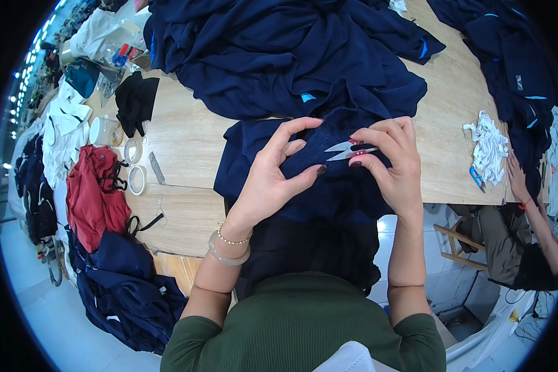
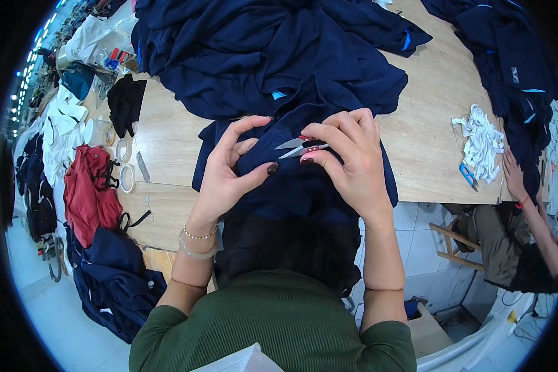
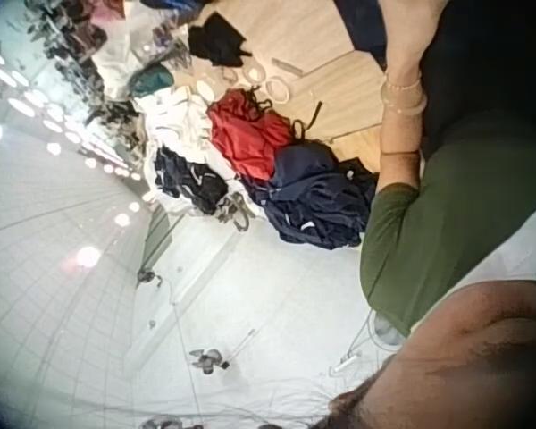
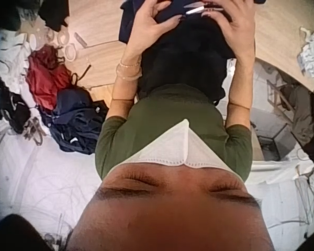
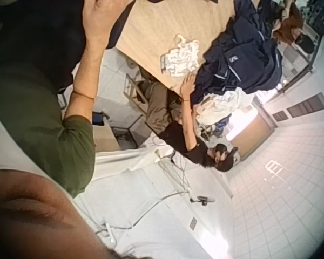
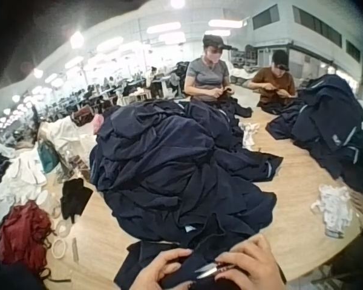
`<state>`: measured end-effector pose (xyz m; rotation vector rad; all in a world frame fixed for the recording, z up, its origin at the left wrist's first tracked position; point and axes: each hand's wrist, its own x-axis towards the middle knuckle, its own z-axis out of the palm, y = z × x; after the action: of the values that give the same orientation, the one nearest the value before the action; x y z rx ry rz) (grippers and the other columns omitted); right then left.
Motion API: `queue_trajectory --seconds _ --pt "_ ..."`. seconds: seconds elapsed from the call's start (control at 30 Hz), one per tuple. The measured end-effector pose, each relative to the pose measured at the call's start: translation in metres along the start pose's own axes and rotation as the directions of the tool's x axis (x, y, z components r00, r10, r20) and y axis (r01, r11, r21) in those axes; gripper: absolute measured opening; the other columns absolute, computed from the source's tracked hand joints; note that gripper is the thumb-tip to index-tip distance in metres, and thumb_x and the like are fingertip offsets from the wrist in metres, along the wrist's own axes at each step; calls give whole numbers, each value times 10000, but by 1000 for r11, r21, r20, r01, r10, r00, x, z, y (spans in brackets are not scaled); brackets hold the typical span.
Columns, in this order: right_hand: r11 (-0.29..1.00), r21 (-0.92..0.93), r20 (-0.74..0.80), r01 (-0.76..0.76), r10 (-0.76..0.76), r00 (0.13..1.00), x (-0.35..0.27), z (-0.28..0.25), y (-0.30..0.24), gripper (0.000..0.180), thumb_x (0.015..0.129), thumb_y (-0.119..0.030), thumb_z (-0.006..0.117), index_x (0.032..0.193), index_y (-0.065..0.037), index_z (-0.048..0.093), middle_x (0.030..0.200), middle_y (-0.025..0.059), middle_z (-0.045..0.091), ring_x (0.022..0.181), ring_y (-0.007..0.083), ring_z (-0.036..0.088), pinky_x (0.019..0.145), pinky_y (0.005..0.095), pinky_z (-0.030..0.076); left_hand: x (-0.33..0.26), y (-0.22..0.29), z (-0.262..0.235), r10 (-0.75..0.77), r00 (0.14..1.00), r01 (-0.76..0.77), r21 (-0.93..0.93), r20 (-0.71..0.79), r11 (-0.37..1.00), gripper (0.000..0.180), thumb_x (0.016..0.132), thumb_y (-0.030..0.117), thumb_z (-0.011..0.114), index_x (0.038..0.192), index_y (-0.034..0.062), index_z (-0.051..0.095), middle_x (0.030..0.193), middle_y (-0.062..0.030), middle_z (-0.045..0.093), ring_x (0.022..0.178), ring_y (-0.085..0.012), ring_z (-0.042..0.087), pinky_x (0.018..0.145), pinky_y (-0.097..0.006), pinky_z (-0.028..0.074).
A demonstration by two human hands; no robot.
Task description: Trimming loose threads from navy blue athletic shorts using small clippers.
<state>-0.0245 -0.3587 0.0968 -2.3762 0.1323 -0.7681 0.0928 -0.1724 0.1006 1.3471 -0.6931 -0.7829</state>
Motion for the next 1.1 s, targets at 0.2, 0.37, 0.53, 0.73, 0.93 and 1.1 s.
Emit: queue_trajectory --seconds 0.2,0.37,0.53,0.73,0.93,1.1 --pt "998 63 44 12 -15 999 2 -1 3 289 715 -207 775 974 -92 720 912 30 616 918 240 498 827 348 412 0 -2 2 59 998 -59 11 6 998 581 815 -119 607 1362 31 479 1226 -60 584 1008 -94 593 924 -245 456" --pt "998 -11 25 68 -68 997 4 -2 3 276 718 -240 763 964 -118 728 915 12 617 926 233 501 820 348 409 -1 -3 -3 19 999 -19 7 35 1000 575 816 -111 582 1365 32 486 1316 -52 531 1046 -104 580 960 -262 445" --pt "997 15 64 70 -71 995 4 -2 5 273 732 -266 752 969 -133 729 922 7 617 929 232 499 818 348 410 -1 0 -2 29 999 -30 18 22 999 578 814 -109 578 1367 32 486 1307 -54 542 1040 -111 588 968 -265 445" --pt "996 66 100 64 -70 992 6 0 8 269 749 -266 749 978 -126 727 928 9 621 932 231 500 808 333 422 -1 -2 -4 8 999 -8 -5 38 1000 589 816 -108 581 1379 24 472 1304 -70 542 1046 -115 594 961 -264 453" --pt "911 383 143 -149 101 985 -1 17 9 243 784 -171 763 997 -71 705 934 30 628 918 203 521 803 302 441 0 -3 -7 -28 998 31 -53 49 998 584 825 -110 580 1384 7 460 1290 -77 547 1049 -107 595 929 -247 469" --pt "645 683 159 -344 328 931 -15 41 14 236 803 -135 763 1010 -50 687 936 19 632 890 143 516 791 262 432 5 -3 -6 -49 999 48 -104 -5 993 467 850 -94 595 1294 -6 479 1196 -74 595 956 -72 596 832 -202 481"
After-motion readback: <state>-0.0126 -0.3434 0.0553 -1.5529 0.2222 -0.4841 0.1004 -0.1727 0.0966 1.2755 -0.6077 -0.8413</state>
